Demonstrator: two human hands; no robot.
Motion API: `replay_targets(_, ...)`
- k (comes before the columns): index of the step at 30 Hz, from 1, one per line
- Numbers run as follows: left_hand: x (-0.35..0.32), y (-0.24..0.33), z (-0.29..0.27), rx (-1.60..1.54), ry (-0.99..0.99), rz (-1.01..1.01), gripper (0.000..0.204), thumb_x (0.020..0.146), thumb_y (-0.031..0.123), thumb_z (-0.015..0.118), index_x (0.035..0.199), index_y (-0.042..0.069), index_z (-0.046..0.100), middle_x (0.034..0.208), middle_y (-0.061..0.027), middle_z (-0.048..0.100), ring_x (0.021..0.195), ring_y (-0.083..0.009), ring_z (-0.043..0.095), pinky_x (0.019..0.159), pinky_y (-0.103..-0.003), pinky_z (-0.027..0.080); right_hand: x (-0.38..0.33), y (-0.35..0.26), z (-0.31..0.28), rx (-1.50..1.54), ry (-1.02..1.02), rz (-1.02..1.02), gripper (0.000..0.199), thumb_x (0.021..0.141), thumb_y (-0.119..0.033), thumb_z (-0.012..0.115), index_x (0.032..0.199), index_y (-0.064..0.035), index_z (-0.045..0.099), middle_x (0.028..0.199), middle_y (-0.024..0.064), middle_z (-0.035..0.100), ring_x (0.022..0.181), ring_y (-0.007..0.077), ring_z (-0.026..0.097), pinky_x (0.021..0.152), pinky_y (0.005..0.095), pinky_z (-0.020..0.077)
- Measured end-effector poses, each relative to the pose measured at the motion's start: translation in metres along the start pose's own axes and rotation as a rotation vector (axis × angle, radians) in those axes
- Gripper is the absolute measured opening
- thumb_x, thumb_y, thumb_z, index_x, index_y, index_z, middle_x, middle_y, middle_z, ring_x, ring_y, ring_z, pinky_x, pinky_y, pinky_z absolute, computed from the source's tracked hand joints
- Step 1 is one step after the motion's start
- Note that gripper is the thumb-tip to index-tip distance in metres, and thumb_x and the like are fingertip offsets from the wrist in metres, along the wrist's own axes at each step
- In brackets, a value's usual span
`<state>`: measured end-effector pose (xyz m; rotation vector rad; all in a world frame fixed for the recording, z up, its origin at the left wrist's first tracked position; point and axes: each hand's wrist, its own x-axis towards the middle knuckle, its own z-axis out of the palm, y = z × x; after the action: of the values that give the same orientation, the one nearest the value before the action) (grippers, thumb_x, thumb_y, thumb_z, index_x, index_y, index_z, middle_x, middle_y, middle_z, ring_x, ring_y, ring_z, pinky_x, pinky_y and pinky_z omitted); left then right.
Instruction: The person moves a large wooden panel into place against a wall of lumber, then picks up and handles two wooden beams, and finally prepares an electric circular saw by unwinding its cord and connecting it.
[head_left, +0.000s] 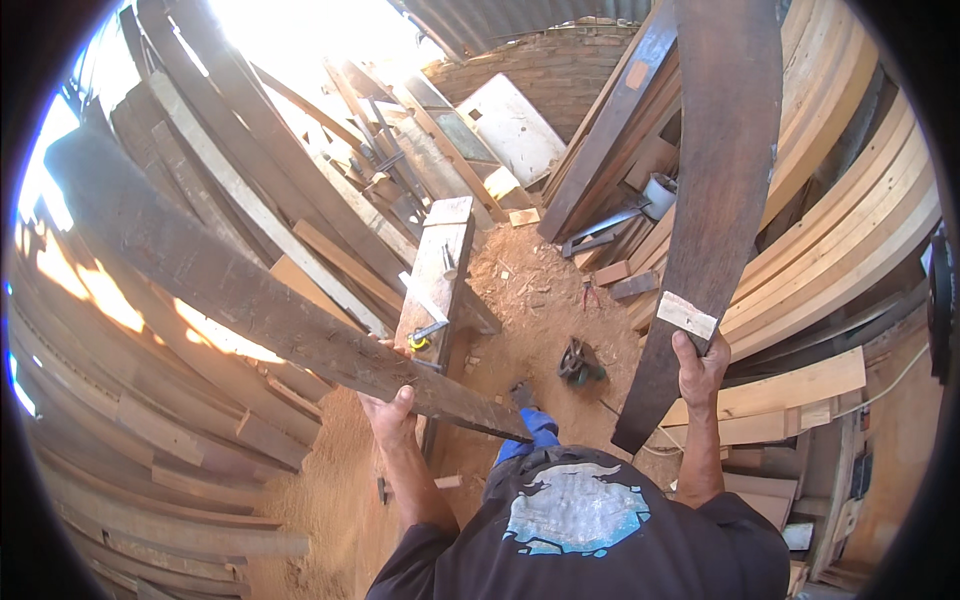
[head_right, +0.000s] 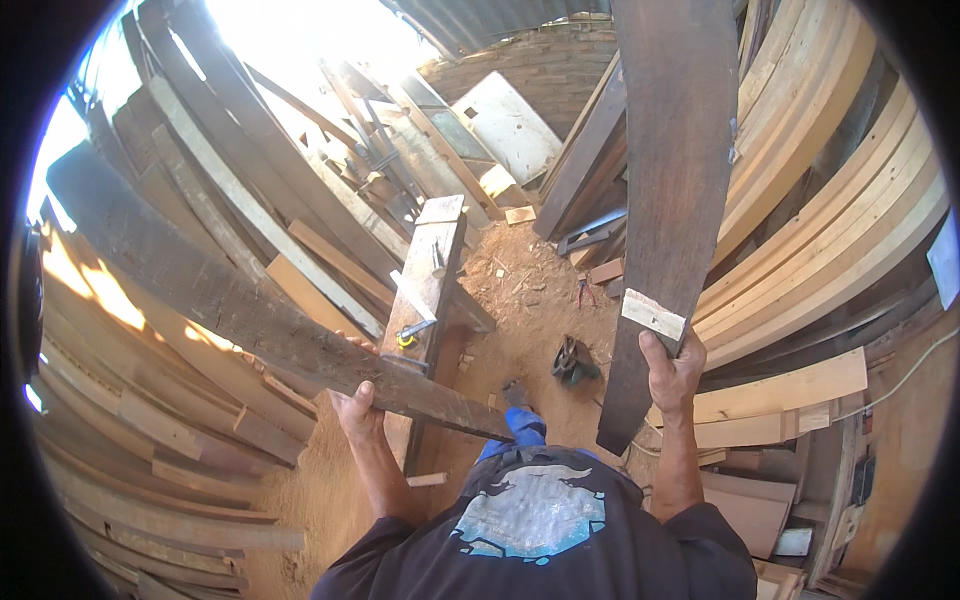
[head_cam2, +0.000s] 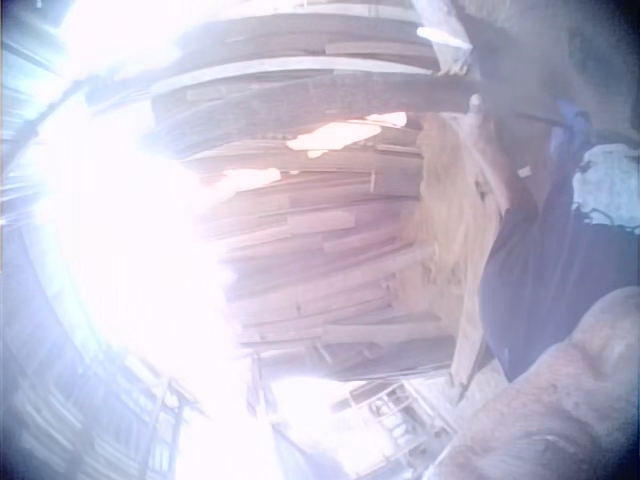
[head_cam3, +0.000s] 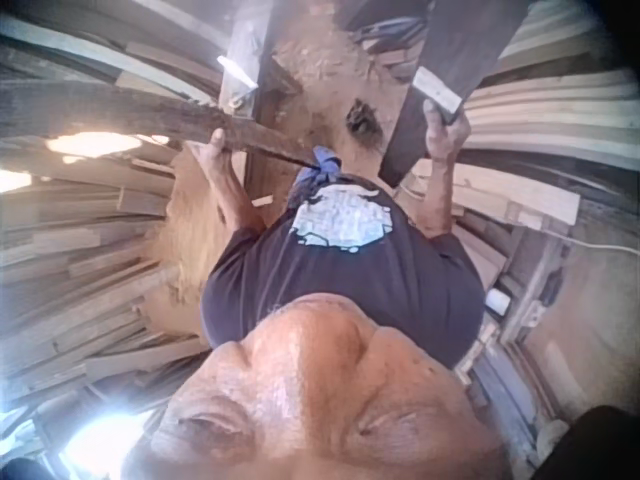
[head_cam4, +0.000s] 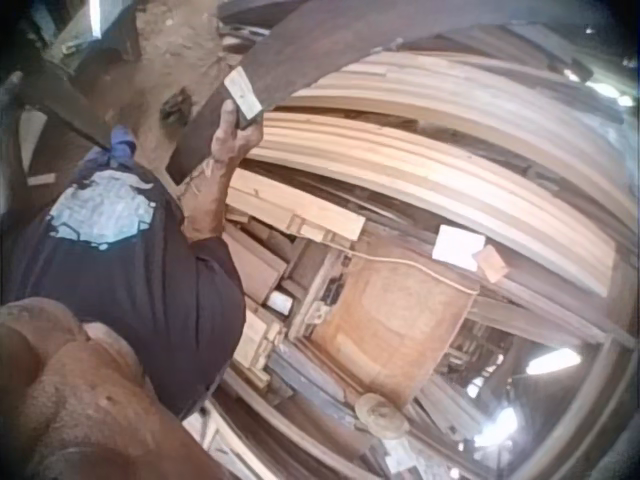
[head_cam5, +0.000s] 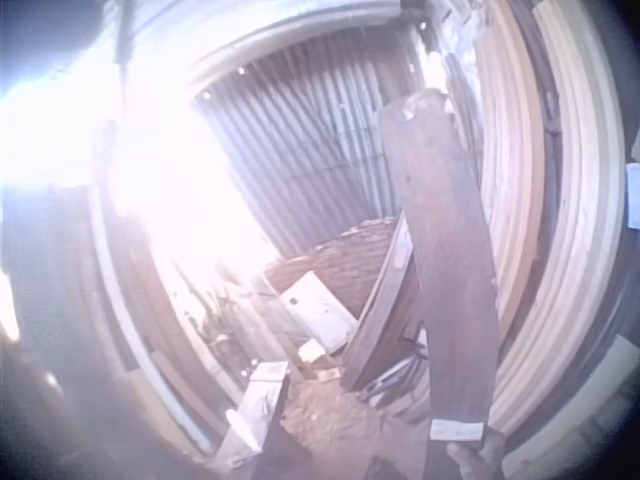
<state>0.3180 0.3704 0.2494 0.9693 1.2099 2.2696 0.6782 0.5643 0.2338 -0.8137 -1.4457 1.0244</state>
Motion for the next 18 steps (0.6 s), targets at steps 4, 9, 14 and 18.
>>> replay_targets(4,0.052,-0.031,-0.017,-0.048,-0.008,-0.030,0.086,0.068,0.018,0.082,0.139,0.002,0.038,0.121,-0.0119,0.053,0.112,-0.0269,0.054,0.101,-0.039,0.043,0.040,0.019,0.026,-0.018,0.034,0.014,0.026,0.089,-0.012,0.066,0.109,0.0032,0.065,0.100,0.0063,0.068,0.092,0.0128,0.060,0.082,0.0279,0.0471)
replay_targets(9,0.149,-0.086,-0.049,-0.132,-0.004,-0.030,0.088,0.068,0.017,0.082,0.140,0.002,0.035,0.124,-0.0132,0.052,0.114,-0.0275,0.054,0.102,-0.039,0.043,0.109,0.065,0.080,0.006,0.073,0.024,0.026,0.089,-0.012,0.066,0.110,0.0031,0.065,0.101,0.0060,0.068,0.093,0.0129,0.061,0.084,0.0277,0.0469)
replay_targets(14,0.243,-0.126,-0.066,-0.135,0.015,-0.083,0.089,0.069,0.015,0.081,0.143,0.003,0.032,0.126,-0.0122,0.051,0.118,-0.0267,0.052,0.106,-0.041,0.040,0.193,0.091,0.145,-0.134,0.132,0.027,0.025,0.089,-0.010,0.065,0.110,0.0047,0.065,0.103,0.0074,0.068,0.095,0.0131,0.061,0.085,0.0273,0.0469)
replay_targets(18,0.291,-0.145,-0.070,-0.138,-0.021,-0.127,0.090,0.071,0.014,0.079,0.145,0.003,0.029,0.129,-0.0114,0.049,0.121,-0.0265,0.049,0.107,-0.041,0.039,0.251,0.096,0.185,0.052,0.174,-0.111,0.026,0.091,-0.011,0.065,0.112,0.0046,0.064,0.105,0.0067,0.068,0.094,0.0125,0.060,0.085,0.0270,0.0472)
